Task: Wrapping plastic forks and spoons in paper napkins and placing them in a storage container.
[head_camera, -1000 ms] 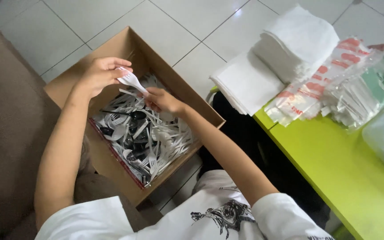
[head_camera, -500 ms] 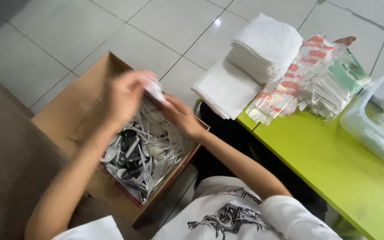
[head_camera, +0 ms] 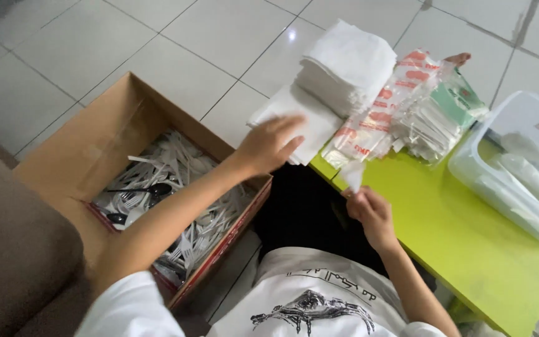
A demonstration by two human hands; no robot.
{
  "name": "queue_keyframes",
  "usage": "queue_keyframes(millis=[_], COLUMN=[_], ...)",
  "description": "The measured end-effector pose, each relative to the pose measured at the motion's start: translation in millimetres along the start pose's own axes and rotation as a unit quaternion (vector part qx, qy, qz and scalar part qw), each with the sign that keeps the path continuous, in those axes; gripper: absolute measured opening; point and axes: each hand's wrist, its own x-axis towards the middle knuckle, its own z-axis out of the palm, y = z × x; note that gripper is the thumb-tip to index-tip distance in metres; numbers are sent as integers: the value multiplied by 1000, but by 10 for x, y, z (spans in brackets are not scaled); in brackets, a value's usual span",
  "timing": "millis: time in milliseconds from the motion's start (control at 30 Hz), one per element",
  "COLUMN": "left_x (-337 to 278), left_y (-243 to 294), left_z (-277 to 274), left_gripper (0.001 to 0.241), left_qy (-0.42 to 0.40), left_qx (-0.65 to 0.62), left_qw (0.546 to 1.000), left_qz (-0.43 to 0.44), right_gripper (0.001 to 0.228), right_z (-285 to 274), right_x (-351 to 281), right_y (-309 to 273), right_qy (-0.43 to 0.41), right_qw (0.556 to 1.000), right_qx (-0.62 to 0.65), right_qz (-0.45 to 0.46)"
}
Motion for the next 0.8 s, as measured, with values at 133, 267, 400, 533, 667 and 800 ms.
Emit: queue_keyframes(millis=[133,267,400,533,667,800], left_x=[248,182,174,133,198,142], left_y=[-362,-494,-606,-600,-337,-487], left_z=[363,660,733,757,472,572], left_gripper=[90,85,73,66,65,60], left_qy=[-127,-83,-63,-28,26,90], left_qx=[157,128,127,91,-27,-37], left_qw=[970,980,982,987,988,989], left_qz=[-135,-131,-121,-132,-151,-108], right_gripper=[30,31,32,26,28,27], right_z=[24,6,20,-44,-54,-126], right_x=[150,194,272,313,323,258], right_y=[-46,-33,-309,-395,-424,-349], right_qy=[73,77,84,77,71,75], right_qw=[988,980,962,921,911,894], right_qx=[130,183,258,379,402,438], right_qz=[-35,-32,18,53,58,59])
